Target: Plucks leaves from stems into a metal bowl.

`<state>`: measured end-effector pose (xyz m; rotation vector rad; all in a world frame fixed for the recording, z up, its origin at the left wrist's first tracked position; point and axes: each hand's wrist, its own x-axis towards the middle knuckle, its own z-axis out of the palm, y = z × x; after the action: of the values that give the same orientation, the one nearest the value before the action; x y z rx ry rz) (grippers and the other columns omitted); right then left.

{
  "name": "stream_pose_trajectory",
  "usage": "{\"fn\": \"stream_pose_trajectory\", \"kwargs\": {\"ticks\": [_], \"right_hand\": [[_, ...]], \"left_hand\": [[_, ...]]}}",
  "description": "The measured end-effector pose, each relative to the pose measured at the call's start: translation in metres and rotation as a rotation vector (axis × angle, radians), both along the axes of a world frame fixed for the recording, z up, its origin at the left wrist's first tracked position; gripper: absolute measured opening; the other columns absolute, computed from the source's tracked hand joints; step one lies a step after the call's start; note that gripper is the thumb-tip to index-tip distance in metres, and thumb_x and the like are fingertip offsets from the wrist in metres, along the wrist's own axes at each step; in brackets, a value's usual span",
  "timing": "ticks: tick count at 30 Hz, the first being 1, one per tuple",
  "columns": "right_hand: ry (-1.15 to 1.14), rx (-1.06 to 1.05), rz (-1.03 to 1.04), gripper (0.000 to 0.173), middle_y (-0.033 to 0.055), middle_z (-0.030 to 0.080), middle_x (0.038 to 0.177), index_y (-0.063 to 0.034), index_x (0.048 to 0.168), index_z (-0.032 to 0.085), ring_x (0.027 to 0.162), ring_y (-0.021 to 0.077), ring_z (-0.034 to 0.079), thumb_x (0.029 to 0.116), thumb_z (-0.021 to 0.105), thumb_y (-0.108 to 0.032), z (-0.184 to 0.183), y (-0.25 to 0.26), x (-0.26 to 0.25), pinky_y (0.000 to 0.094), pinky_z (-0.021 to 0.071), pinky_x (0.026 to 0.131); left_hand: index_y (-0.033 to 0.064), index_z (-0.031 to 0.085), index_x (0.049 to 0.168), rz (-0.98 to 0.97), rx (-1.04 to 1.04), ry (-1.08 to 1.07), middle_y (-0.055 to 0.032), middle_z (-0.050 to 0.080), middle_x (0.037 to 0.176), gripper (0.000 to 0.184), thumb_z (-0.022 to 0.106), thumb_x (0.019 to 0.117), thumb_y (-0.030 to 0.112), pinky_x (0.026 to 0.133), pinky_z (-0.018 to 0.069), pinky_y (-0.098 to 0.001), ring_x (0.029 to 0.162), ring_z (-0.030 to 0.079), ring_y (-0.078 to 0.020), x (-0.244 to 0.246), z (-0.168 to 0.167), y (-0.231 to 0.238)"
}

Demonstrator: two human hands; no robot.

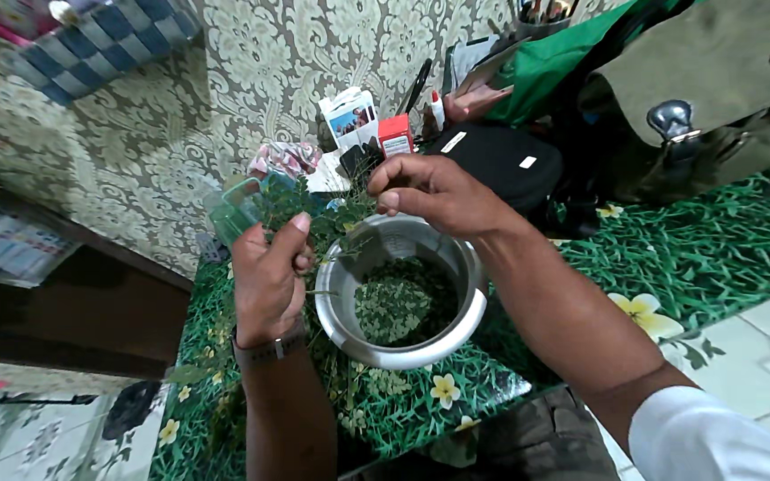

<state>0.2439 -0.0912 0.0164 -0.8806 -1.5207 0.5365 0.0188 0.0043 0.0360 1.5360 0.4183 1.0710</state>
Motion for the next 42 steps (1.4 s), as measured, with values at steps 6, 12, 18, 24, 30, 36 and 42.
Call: {"fn": "stream_pose_trajectory", "kwargs": {"ticks": [6,12,18,24,30,36,42], "right_hand": [[0.074,0.067,0.026,0.010,0.0015,0.064,0.090,-0.0039,0.095,0.065,0.073,0.0059,0.060,0.0988,0.057,-0.009,-0.004,0.008,-0.012,0.0235,0.0543,0.066],[0.106,0.070,0.026,0.011,-0.0028,0.063,0.087,-0.0073,0.096,0.063,0.075,0.0042,0.060,0.0999,0.057,-0.015,-0.003,0.010,-0.008,0.0246,0.0537,0.069],[0.028,-0.017,0.013,0.008,0.0019,0.062,0.083,-0.0045,0.094,0.064,0.067,0.0064,0.057,0.0981,0.058,-0.008,-0.003,0.006,-0.019,0.0221,0.0508,0.059],[-0.023,-0.077,0.006,0.010,0.0009,0.056,0.072,-0.0044,0.094,0.062,0.060,0.0066,0.053,0.1002,0.057,-0.010,-0.001,0.001,-0.013,0.0218,0.0473,0.056],[-0.117,-0.089,0.015,0.012,0.0003,0.057,0.072,-0.0057,0.092,0.061,0.059,0.0062,0.053,0.1010,0.056,-0.012,0.000,-0.001,-0.006,0.0215,0.0475,0.055],[-0.097,-0.092,0.006,0.004,0.0027,0.061,0.081,-0.0044,0.099,0.062,0.066,0.0078,0.057,0.0955,0.063,-0.006,0.004,-0.003,-0.004,0.0228,0.0503,0.058],[-0.034,-0.034,0.003,0.016,0.0034,0.063,0.089,-0.0021,0.109,0.064,0.073,0.0072,0.059,0.0957,0.064,-0.011,0.000,0.004,-0.019,0.0229,0.0534,0.065]], "left_hand": [[0.0144,0.069,0.092,-0.010,-0.004,-0.007,0.0044,0.061,0.067,0.008,0.064,0.0985,0.013,0.051,0.0494,-0.0166,0.053,0.054,-0.0020,0.002,0.000,-0.002],[0.0156,0.068,0.091,-0.015,0.002,-0.016,0.0057,0.059,0.065,0.010,0.063,0.0988,0.014,0.052,0.0495,-0.0169,0.053,0.054,-0.0019,0.000,0.001,-0.001],[0.0142,0.069,0.095,-0.033,0.019,-0.013,0.0041,0.061,0.068,0.004,0.066,0.0975,0.013,0.052,0.0499,-0.0171,0.054,0.054,-0.0025,0.001,-0.001,-0.001],[0.0150,0.068,0.095,-0.017,0.031,-0.001,0.0050,0.062,0.070,0.005,0.066,0.0970,0.012,0.052,0.0489,-0.0165,0.054,0.054,-0.0019,0.003,-0.002,-0.002],[0.0134,0.069,0.096,-0.013,0.037,-0.010,0.0043,0.061,0.068,0.003,0.068,0.0960,0.011,0.052,0.0488,-0.0169,0.053,0.053,-0.0024,0.003,-0.003,-0.002],[0.0165,0.068,0.096,0.041,0.029,0.014,0.0060,0.060,0.067,0.005,0.065,0.0987,0.013,0.053,0.0498,-0.0172,0.053,0.053,-0.0022,-0.004,0.003,-0.001],[0.0160,0.067,0.092,-0.004,0.051,0.013,0.0057,0.060,0.066,0.008,0.065,0.0978,0.011,0.053,0.0491,-0.0173,0.053,0.053,-0.0026,0.001,-0.001,-0.002]]}}
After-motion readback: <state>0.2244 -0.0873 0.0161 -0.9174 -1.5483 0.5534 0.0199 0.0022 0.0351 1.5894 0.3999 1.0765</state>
